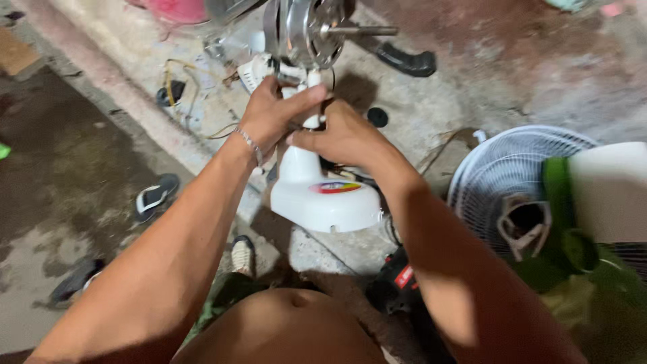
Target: The person repairs a fan by wiping the motor and plastic housing with a cloth and reassembling the various components of the fan base by hand.
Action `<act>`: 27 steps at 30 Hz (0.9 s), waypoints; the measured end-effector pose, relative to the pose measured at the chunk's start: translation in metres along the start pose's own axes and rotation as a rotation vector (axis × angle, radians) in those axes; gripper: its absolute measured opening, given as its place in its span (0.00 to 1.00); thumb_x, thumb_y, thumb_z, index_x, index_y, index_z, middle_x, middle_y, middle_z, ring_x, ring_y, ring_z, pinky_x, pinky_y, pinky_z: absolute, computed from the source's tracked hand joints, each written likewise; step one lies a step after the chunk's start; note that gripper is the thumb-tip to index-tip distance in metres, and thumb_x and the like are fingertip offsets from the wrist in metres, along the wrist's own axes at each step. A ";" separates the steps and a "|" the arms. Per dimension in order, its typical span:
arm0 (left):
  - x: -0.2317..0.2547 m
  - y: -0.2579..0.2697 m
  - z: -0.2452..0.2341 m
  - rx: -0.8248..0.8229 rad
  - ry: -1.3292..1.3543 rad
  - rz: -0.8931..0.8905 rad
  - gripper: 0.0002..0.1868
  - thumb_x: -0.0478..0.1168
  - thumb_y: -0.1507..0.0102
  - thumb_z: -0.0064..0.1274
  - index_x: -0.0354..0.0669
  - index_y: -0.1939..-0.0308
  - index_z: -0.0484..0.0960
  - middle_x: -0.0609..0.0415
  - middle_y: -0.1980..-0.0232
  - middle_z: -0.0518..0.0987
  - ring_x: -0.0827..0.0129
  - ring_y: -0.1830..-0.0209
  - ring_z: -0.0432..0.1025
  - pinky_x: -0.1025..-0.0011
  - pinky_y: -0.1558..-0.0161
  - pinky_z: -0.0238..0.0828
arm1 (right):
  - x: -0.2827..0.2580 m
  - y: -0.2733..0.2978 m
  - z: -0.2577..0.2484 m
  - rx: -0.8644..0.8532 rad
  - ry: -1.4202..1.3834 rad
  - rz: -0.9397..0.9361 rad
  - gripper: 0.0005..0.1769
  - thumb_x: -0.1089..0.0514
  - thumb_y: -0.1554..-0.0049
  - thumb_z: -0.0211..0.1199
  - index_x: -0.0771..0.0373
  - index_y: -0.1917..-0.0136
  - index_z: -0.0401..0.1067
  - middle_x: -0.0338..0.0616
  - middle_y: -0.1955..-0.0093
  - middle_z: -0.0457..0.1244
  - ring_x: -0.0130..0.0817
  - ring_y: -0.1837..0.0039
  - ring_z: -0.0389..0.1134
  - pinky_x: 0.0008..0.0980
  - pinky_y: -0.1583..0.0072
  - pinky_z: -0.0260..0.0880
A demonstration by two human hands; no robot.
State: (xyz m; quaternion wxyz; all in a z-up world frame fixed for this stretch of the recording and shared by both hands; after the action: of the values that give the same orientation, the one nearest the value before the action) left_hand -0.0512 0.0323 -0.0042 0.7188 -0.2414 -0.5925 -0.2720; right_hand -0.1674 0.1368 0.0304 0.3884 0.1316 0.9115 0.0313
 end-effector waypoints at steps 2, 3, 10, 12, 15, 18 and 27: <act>-0.009 0.000 0.006 -0.047 0.099 -0.003 0.38 0.45 0.48 0.74 0.30 0.43 0.70 0.44 0.49 0.80 0.64 0.54 0.79 0.67 0.52 0.83 | -0.001 0.006 -0.004 0.014 -0.044 -0.052 0.29 0.49 0.51 0.71 0.65 0.39 0.73 0.52 0.46 0.72 0.40 0.45 0.75 0.38 0.44 0.73; -0.015 0.001 0.009 -0.024 0.098 -0.051 0.37 0.44 0.49 0.74 0.31 0.45 0.69 0.44 0.51 0.80 0.65 0.56 0.80 0.68 0.54 0.83 | 0.000 0.010 -0.004 0.014 -0.094 -0.109 0.31 0.52 0.51 0.68 0.66 0.37 0.70 0.52 0.45 0.72 0.40 0.44 0.75 0.38 0.44 0.73; -0.014 -0.014 0.007 -0.053 -0.142 -0.145 0.37 0.45 0.53 0.75 0.31 0.51 0.69 0.46 0.58 0.80 0.68 0.63 0.78 0.70 0.65 0.80 | 0.002 0.025 -0.023 -0.113 -0.090 0.030 0.31 0.44 0.45 0.66 0.61 0.33 0.70 0.51 0.38 0.69 0.39 0.40 0.73 0.37 0.41 0.73; -0.009 -0.027 0.001 -0.081 -0.347 -0.193 0.39 0.48 0.53 0.73 0.29 0.50 0.70 0.44 0.58 0.81 0.64 0.64 0.78 0.67 0.65 0.78 | 0.009 0.028 -0.033 -0.017 -0.081 0.290 0.29 0.45 0.45 0.66 0.67 0.39 0.73 0.54 0.42 0.73 0.44 0.45 0.74 0.43 0.46 0.74; -0.001 -0.041 -0.020 -0.102 -0.683 -0.184 0.44 0.54 0.55 0.73 0.25 0.49 0.72 0.41 0.56 0.83 0.60 0.60 0.79 0.66 0.59 0.76 | 0.010 0.034 -0.031 0.147 -0.089 0.262 0.27 0.48 0.43 0.68 0.68 0.38 0.72 0.52 0.43 0.71 0.33 0.45 0.72 0.32 0.44 0.72; -0.009 -0.045 -0.040 -0.138 -0.865 -0.278 0.48 0.58 0.57 0.73 0.22 0.47 0.73 0.37 0.52 0.82 0.57 0.54 0.80 0.66 0.51 0.76 | 0.016 0.036 -0.032 0.335 -0.182 0.077 0.26 0.57 0.45 0.67 0.70 0.36 0.69 0.48 0.46 0.71 0.30 0.48 0.72 0.28 0.48 0.74; -0.024 -0.032 -0.049 -0.184 -1.252 -0.379 0.53 0.66 0.55 0.73 0.27 0.42 0.75 0.32 0.43 0.79 0.45 0.43 0.75 0.58 0.41 0.72 | 0.028 0.095 -0.067 0.739 -0.101 0.061 0.22 0.58 0.43 0.69 0.70 0.39 0.69 0.38 0.49 0.68 0.19 0.49 0.69 0.24 0.48 0.73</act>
State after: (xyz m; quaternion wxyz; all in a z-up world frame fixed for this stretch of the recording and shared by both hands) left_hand -0.0414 -0.0215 -0.0353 0.1545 -0.3059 -0.9051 -0.2516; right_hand -0.2134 0.2384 0.0728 0.3579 0.2915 0.8368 -0.2945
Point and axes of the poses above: each hand's wrist, its own y-axis away from the middle knuckle, its own z-axis out of the palm, x = y × z, the point moved 2 cm from there along -y, towards the middle knuckle
